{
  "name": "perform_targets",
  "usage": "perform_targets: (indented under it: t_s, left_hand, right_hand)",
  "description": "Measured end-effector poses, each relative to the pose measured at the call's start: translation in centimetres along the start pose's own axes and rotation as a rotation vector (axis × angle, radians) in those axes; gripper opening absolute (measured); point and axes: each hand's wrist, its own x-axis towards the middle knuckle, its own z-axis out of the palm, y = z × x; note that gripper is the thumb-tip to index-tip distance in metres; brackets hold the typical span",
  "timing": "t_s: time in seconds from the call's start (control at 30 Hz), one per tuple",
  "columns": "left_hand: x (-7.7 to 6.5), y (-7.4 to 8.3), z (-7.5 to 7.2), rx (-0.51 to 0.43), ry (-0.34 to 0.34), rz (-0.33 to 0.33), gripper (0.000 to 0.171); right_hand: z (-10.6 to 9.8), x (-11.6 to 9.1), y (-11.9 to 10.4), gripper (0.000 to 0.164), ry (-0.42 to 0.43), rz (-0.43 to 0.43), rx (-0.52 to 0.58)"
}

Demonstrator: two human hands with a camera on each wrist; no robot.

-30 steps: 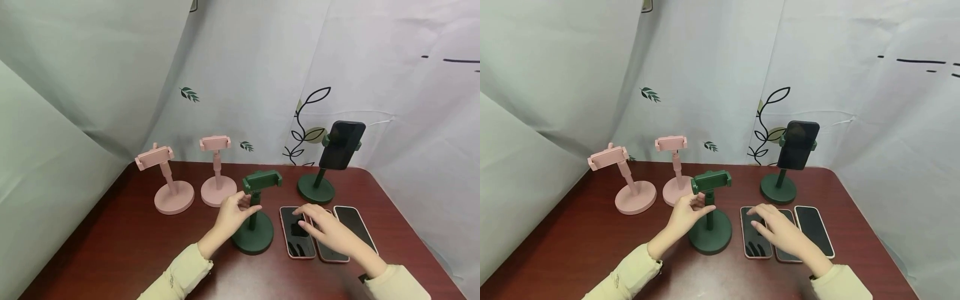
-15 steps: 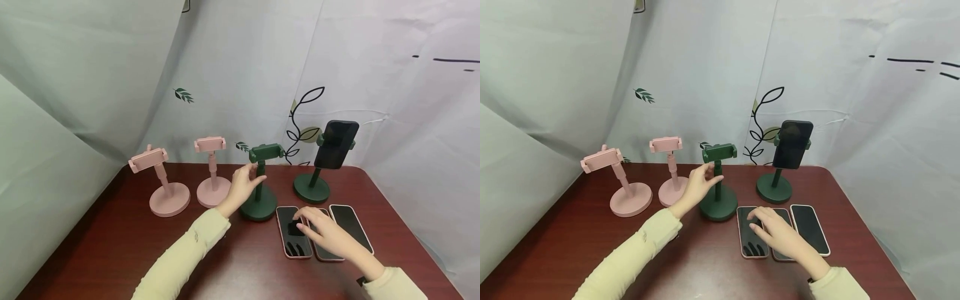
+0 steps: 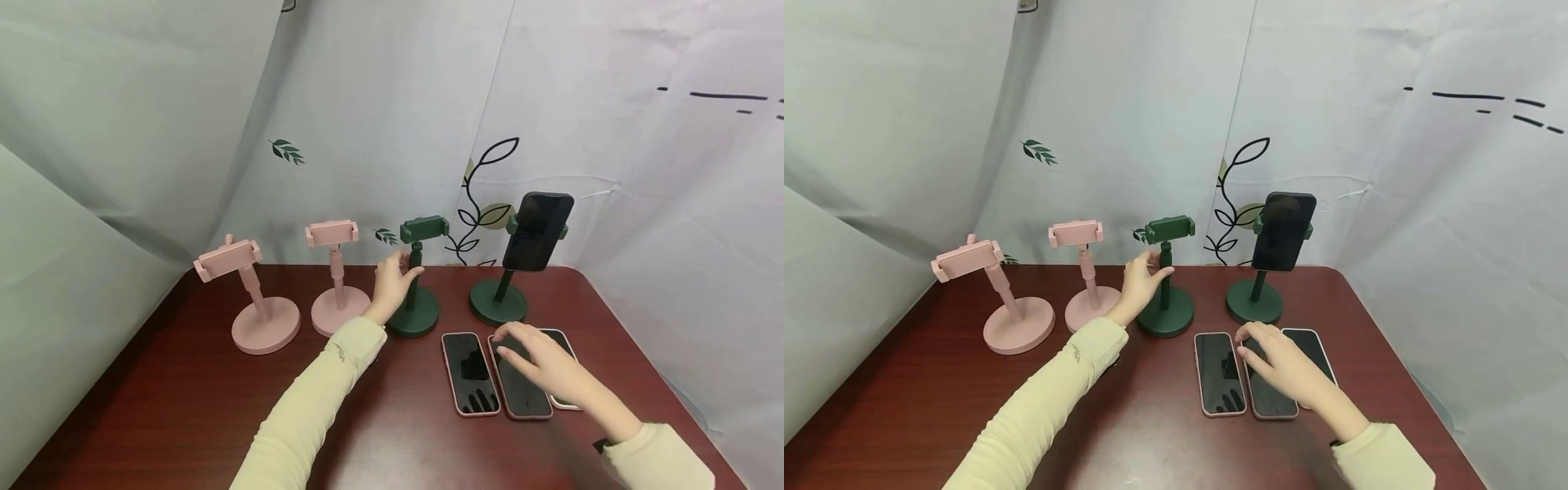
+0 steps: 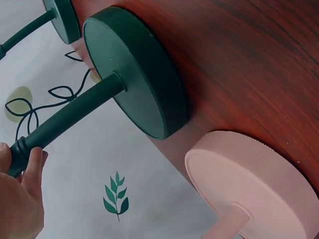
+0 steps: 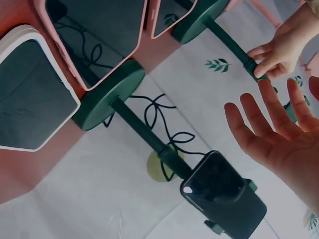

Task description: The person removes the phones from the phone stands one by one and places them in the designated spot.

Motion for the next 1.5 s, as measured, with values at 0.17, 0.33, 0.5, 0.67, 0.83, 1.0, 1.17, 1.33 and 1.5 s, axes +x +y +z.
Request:
perform_targets:
  t_s: [0.17, 0.33, 0.5, 0.67, 0.83, 1.0, 1.17, 1.33, 1.5]
  left_hand:
    - [-0.4, 0.0, 0.2, 0.057, 0.016, -0.013, 0.033]
    - [-1.0, 0.9, -0.3, 0.469, -0.225, -0.066, 0.043]
    - [-0.6, 3.4, -0.4, 0.577, -0.585, 0.009, 0.042]
    - [0.4, 7.2, 1.6, 0.155, -0.598, 0.179, 0.036]
    - [1.7, 10.6, 3.8, -0.141, -0.526, 0.217, 0.049]
    - [2.5, 12.2, 5.4, -0.253, -0.552, 0.168, 0.053]
    - [2.6, 12.5, 5.9, -0.305, -0.547, 0.147, 0.054]
    - [2.3, 12.5, 5.3, -0.391, -0.568, 0.105, 0.057]
    - [1.8, 12.3, 4.0, -0.484, -0.559, 0.135, 0.057]
  right_hand:
    - [-0.1, 0.5, 0.9, 0.016, 0.065, 0.068, 0.015]
    - [-1.4, 1.3, 2.9, 0.026, 0.229, 0.190, 0.065]
    - [-4.0, 2.6, 5.2, 0.037, 0.430, 0.365, 0.276]
    - [-5.0, 5.6, 5.9, 0.044, 0.629, 0.529, 0.462]
    - [-5.2, 8.7, 6.0, 0.044, 0.778, 0.563, 1.049]
    - [-5.3, 9.9, 6.5, 0.029, 0.936, 0.452, 1.409]
    - [-5.5, 10.0, 7.2, 0.025, 0.926, 0.388, 1.493]
    - [-5.7, 10.1, 7.2, 0.026, 0.875, 0.317, 1.557]
    - [-5.9, 9.9, 5.8, 0.021, 0.836, 0.233, 1.593]
